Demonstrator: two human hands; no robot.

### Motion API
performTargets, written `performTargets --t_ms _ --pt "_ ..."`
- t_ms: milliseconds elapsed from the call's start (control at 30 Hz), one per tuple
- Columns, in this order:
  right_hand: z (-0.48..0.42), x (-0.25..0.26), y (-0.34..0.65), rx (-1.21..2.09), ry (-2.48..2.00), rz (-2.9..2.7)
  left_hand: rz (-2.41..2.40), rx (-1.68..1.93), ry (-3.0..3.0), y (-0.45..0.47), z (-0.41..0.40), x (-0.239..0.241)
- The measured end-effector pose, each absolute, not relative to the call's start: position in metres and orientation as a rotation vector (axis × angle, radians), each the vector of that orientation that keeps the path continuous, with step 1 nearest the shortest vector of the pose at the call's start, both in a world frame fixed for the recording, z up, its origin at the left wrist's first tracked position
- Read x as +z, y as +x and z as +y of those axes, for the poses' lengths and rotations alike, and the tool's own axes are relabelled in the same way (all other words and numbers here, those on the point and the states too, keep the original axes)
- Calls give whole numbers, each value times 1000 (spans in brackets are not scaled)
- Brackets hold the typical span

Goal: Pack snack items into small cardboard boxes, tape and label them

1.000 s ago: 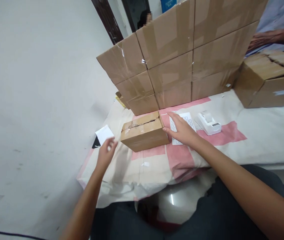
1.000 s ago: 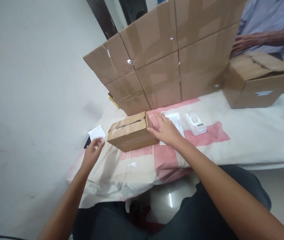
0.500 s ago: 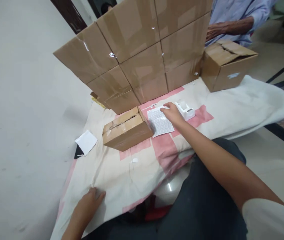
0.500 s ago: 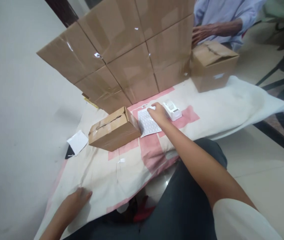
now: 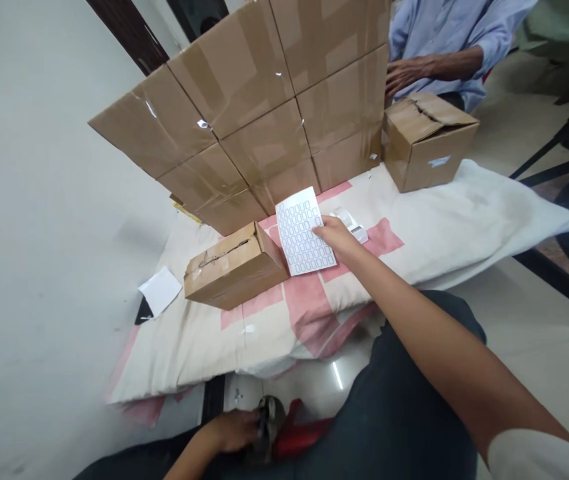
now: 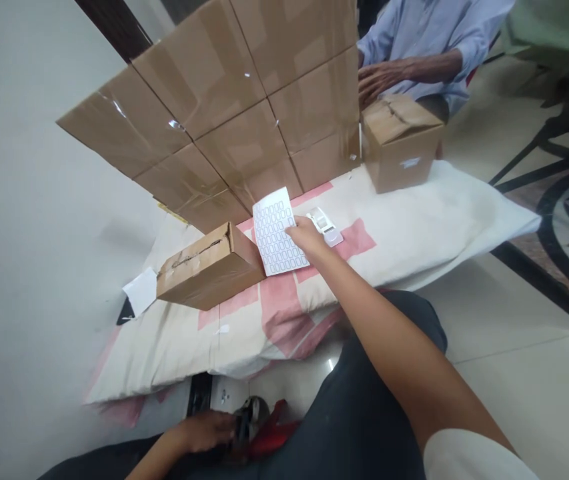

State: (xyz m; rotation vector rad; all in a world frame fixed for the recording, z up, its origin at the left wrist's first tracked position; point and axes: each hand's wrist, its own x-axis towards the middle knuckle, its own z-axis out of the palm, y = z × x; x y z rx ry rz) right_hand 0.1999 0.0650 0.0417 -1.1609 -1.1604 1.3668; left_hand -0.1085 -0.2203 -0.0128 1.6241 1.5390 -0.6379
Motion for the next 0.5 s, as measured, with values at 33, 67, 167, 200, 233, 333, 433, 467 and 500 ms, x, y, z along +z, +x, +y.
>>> performTargets --t_ms 33,67,167,200,233,333,433,467,500 --pt "63 49 203 1369 -1100 -1181 1502 -613 1651 -98 -213 -2" --pt "61 57 205 1372 -1024 -1203 1473 -565 1685 -86 -204 10" --pt "53 69 208 1405 -812 -1232 1292 -250 1803 -48 -165 52" --pt "50 69 207 1430 -787 -1213 1225 -136 1868 -38 -151 64" --pt "46 66 205 1470 -798 -1185 1201 -18 1996 -30 -136 73" --pt "33 47 198 1622 -990 -1124 1247 429 2326 -22 -103 79" --pt "16 28 193 1704 -1151 -1199 1333 754 2485 -33 -89 67" --pt "9 25 193 1701 -1155 -1244 1377 816 2523 -37 -88 63" --pt "1 24 193 1695 -1146 -1285 1421 858 2562 -40 -87 61"
